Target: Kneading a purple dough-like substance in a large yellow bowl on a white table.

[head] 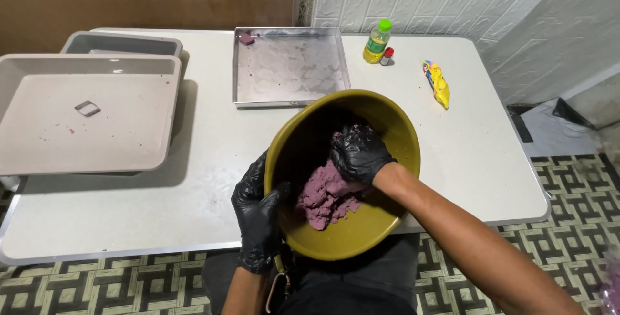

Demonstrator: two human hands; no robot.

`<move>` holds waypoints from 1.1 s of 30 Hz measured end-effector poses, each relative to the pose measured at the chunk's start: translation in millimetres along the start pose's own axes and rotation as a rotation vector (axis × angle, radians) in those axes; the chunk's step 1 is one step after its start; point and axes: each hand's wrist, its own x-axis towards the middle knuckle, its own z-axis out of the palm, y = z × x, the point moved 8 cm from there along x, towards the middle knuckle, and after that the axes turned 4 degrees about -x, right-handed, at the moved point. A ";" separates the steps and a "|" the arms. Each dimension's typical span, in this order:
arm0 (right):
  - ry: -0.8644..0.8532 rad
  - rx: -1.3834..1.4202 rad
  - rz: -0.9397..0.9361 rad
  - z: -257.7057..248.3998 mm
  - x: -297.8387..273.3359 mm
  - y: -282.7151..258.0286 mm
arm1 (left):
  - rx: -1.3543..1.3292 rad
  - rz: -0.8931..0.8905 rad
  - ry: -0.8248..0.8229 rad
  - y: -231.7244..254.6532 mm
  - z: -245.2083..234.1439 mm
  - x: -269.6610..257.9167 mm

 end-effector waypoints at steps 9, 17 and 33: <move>-0.170 0.193 -0.217 52.7 -29.4 2.2 | 0.082 0.191 -0.132 0.1 1.3 -16.2; -0.019 0.194 -0.447 56.3 -30.6 -20.3 | 0.071 0.205 -0.087 -6.4 -4.1 -18.0; -0.662 0.439 0.316 121.6 -43.5 12.9 | 0.080 0.276 -0.161 -9.6 3.0 -21.5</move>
